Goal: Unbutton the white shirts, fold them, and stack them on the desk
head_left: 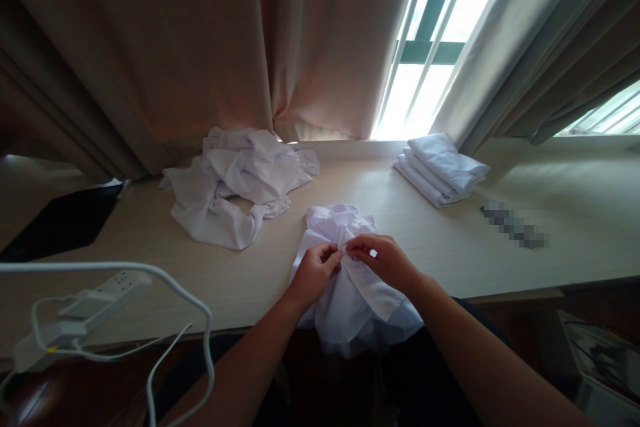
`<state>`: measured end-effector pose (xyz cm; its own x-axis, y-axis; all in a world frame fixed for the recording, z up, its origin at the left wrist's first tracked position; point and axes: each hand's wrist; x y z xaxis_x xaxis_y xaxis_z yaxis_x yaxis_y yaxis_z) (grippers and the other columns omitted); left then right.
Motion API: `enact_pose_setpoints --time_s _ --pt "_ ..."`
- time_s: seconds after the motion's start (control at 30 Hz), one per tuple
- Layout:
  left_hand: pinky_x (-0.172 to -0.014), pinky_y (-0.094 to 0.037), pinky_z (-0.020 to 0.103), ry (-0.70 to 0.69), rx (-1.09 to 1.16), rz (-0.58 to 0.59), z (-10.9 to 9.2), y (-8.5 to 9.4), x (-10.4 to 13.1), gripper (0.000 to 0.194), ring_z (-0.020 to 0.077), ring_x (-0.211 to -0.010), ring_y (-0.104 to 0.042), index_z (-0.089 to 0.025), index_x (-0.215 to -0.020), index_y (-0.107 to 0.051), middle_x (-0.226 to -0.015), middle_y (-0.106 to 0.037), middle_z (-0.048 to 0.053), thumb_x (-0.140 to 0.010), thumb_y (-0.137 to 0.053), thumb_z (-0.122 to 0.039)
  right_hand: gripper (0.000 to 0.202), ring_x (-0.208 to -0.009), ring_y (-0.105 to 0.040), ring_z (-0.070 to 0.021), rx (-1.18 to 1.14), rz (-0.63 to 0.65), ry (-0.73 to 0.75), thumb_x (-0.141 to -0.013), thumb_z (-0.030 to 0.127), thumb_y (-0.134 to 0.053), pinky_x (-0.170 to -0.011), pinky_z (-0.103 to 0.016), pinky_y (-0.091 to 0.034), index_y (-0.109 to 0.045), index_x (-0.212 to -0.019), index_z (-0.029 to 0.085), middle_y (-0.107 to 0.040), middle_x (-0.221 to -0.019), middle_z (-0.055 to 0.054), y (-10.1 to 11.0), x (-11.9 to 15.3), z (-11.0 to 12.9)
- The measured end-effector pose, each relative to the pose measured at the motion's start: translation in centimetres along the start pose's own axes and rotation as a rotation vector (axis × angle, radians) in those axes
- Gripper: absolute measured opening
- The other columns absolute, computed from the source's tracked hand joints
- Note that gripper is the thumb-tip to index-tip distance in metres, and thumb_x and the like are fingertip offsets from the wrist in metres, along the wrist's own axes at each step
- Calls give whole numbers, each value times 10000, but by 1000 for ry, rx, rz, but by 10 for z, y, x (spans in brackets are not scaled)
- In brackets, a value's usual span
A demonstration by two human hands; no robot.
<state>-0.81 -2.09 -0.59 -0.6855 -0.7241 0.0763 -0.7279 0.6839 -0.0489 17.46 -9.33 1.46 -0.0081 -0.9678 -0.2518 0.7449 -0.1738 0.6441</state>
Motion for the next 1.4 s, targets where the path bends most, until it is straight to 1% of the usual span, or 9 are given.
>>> enact_pose_setpoints --time_s 0.23,0.5,0.8,1.03,1.2,1.4 --pt "-601 -348 228 -3 28 44 -2 4 0 295 102 -616 -461 -129 -844 -633 -668 -535 -16 -855 -625 -424 111 -717 -601 -136 11 -13 6 -893 244 -635 -692 -250 -455 -725 -957 231 -707 -828 -1 -1 2 3" --pt "-590 -350 218 19 80 37 -3 5 3 288 96 -612 -457 -125 -824 -621 -664 -537 -17 -822 -671 -408 117 -690 -594 -125 -10 -57 24 -894 225 -634 -695 -249 -460 -721 -973 228 -704 -824 6 -6 5 -2" --pt "-602 -368 219 6 87 46 1 5 3 273 96 -616 -466 -134 -794 -594 -660 -541 -20 -835 -661 -395 115 -721 -596 -135 -10 -23 37 -892 206 -621 -703 -257 -461 -706 -970 218 -695 -839 -6 -4 4 2" --pt "-608 -371 213 -3 44 42 1 6 3 283 97 -621 -469 -136 -776 -582 -654 -533 -25 -832 -663 -401 130 -743 -597 -139 -19 4 43 -873 179 -613 -707 -256 -456 -685 -974 220 -685 -845 -4 -5 4 3" --pt "-638 -381 223 -43 -56 -12 6 5 2 278 107 -647 -486 -137 -797 -599 -677 -546 -24 -834 -657 -406 147 -721 -593 -134 -52 56 12 -840 148 -611 -706 -254 -462 -657 -965 209 -669 -821 -3 -10 4 0" --pt "-634 -374 227 -82 -176 -36 11 4 1 267 117 -658 -494 -145 -768 -597 -677 -554 -20 -858 -611 -396 134 -708 -580 -136 -25 61 -16 -819 152 -611 -689 -253 -450 -638 -940 203 -652 -797 -4 -11 4 0"
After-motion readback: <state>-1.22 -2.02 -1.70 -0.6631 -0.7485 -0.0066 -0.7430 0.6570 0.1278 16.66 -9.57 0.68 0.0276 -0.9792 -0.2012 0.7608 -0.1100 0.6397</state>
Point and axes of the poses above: each hand's wrist, its own x-axis away from the middle knuckle, its own y-axis out of the back of the hand, z = x × y
